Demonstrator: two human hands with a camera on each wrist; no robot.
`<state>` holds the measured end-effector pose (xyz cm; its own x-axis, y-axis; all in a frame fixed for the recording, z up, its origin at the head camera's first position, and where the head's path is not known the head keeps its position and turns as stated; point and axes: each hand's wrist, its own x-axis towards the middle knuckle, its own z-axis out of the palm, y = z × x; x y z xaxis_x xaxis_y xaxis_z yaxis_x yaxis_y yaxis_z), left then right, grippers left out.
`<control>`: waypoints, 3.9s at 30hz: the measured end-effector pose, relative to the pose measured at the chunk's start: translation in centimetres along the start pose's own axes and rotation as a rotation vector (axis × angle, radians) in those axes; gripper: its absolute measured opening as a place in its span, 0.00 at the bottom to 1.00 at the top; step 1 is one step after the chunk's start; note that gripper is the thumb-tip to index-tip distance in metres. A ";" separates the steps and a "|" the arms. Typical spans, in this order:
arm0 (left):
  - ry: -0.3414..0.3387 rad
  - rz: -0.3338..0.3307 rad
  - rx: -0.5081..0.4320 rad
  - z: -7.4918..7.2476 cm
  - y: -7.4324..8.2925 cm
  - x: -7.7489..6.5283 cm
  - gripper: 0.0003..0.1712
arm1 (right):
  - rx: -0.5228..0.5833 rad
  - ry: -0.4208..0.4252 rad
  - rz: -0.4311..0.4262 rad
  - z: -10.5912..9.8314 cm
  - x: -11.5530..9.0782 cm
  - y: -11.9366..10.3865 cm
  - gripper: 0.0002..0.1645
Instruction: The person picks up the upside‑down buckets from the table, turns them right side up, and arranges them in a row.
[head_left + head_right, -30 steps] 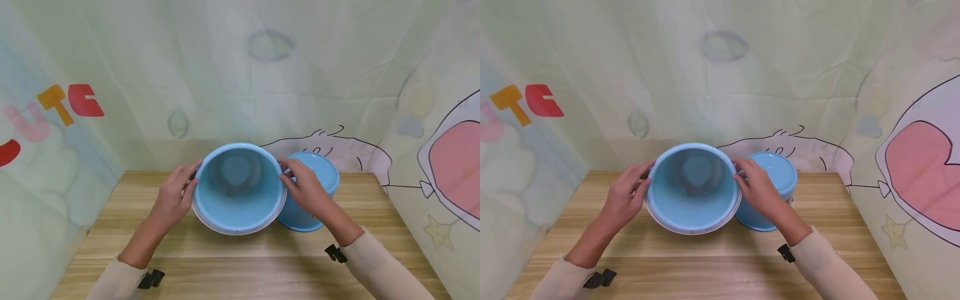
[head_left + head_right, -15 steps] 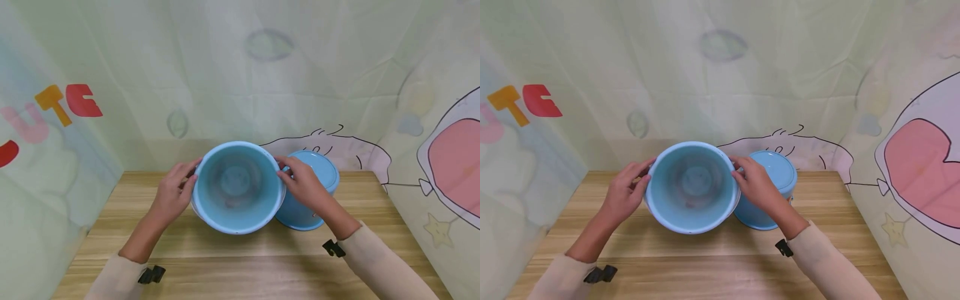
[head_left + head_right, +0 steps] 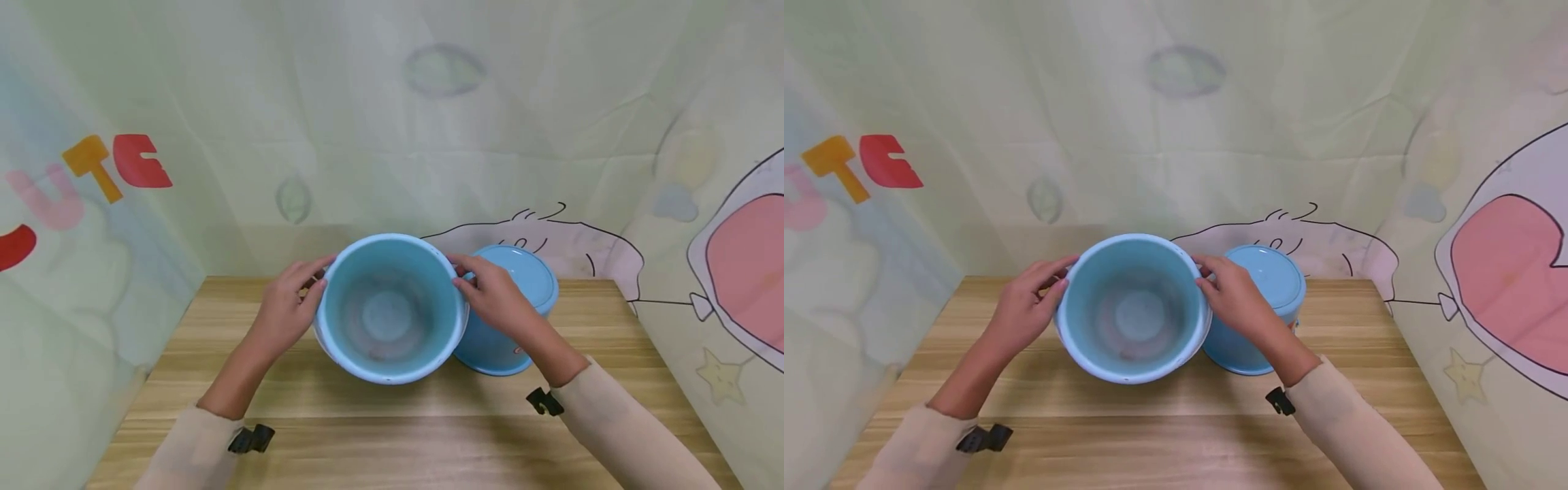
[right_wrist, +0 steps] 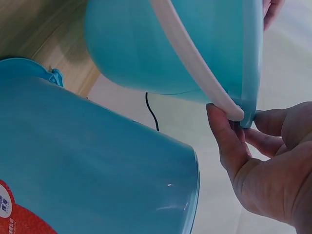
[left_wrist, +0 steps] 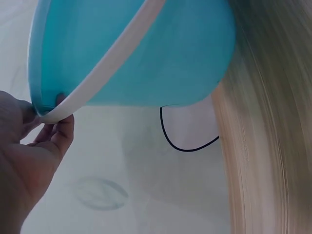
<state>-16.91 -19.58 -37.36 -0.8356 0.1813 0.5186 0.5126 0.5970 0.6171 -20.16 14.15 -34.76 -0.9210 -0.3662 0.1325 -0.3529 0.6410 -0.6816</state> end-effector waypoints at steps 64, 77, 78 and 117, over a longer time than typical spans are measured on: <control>-0.171 -0.312 0.091 0.9 -1.4 1.7 0.27 | -0.123 -0.070 0.069 1.9 1.5 -0.4 0.35; -0.264 -0.279 0.215 -0.5 1.2 -0.8 0.41 | 0.001 -0.015 -0.028 2.1 -2.4 0.9 0.44; -0.270 -0.292 0.207 -0.6 1.3 -1.0 0.42 | 0.028 -0.013 -0.019 2.2 -2.7 0.9 0.45; -0.251 -0.428 -0.007 0.0 -0.1 -1.0 0.38 | 0.094 -0.077 0.149 4.3 -1.8 0.4 0.44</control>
<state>-16.15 -19.83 -37.90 -0.9928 0.1043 0.0596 0.1136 0.6540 0.7479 -17.90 12.20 -38.36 -0.9452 -0.3253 -0.0279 -0.1937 0.6276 -0.7540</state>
